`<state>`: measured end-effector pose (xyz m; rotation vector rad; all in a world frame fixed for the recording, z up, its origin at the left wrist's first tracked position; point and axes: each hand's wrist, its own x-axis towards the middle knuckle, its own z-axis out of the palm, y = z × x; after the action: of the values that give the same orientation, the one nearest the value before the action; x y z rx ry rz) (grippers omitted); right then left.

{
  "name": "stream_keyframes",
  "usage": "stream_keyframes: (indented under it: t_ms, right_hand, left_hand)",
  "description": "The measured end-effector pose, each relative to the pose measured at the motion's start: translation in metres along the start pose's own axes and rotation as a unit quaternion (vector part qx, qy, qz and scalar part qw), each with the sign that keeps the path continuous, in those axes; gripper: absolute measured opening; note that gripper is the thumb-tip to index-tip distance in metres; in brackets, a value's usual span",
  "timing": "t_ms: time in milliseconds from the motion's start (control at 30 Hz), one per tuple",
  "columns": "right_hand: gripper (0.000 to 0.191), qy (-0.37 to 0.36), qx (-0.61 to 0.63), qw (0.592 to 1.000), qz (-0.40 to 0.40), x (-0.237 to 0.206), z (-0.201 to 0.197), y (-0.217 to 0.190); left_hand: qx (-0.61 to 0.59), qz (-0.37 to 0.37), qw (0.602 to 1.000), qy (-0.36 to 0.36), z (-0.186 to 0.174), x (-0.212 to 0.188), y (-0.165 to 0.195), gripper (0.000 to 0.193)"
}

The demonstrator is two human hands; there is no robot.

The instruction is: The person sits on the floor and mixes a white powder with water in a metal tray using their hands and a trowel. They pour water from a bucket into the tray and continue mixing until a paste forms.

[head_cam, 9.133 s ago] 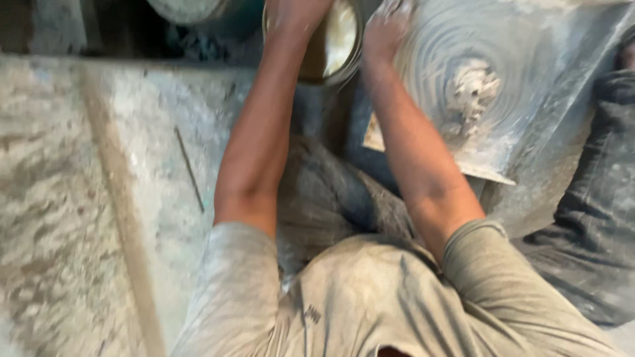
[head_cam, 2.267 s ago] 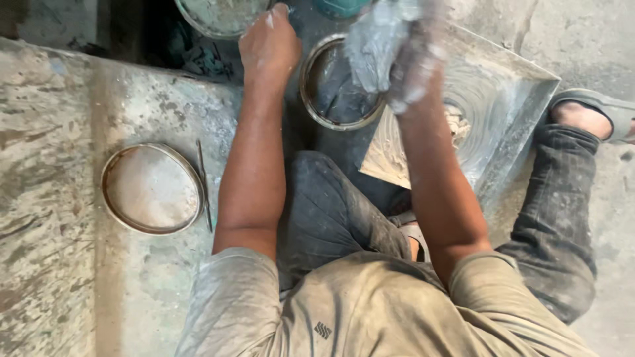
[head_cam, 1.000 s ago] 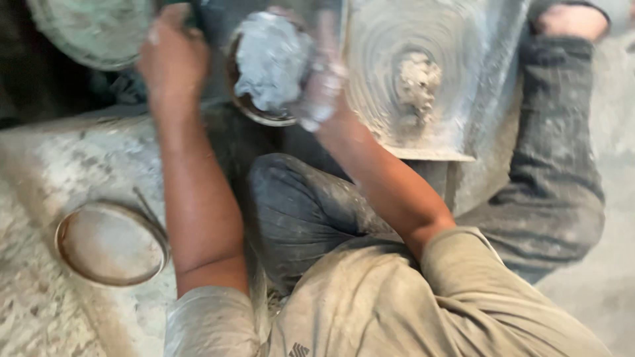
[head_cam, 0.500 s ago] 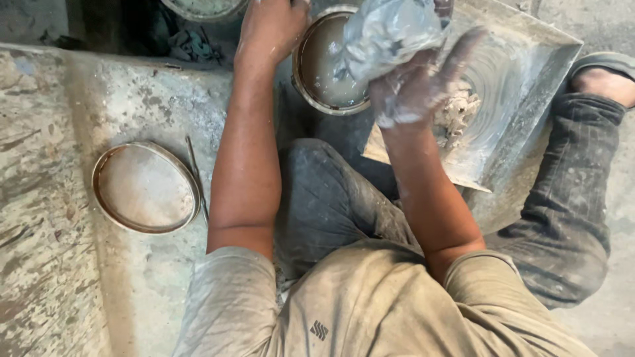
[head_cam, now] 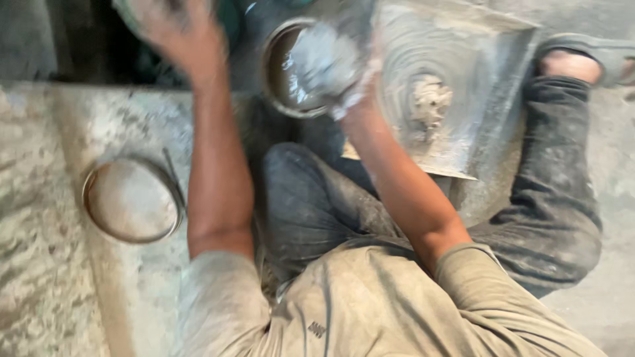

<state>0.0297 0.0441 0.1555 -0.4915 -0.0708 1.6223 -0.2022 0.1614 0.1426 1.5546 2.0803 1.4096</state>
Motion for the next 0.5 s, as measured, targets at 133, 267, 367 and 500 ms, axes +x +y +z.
stream_keyframes:
  t_ms: [133, 267, 367, 500]
  right_hand:
    - [0.079, 0.037, -0.057, 0.997, 0.045, 0.002, -0.018, -0.014]
    - [0.074, -0.019, -0.018, 1.0, 0.0, -0.042, -0.04, -0.064]
    - [0.079, -0.029, -0.066, 0.995, -0.064, -0.074, -0.058, -0.124]
    - [0.066, -0.012, -0.124, 0.989, -0.076, -0.103, -0.108, -0.176]
  left_hand:
    - [-0.391, 0.116, 0.899, -0.162, -0.089, -0.078, 0.073, 0.029]
    - [-0.334, 0.08, 0.514, -0.786, -0.096, -0.196, 0.136, 0.042]
    - [-0.201, 0.042, 0.346, -0.916, -0.042, -0.288, 0.158, 0.054]
    - [0.084, 0.246, 0.45, -0.854, 0.017, -0.375, 0.135, 0.051]
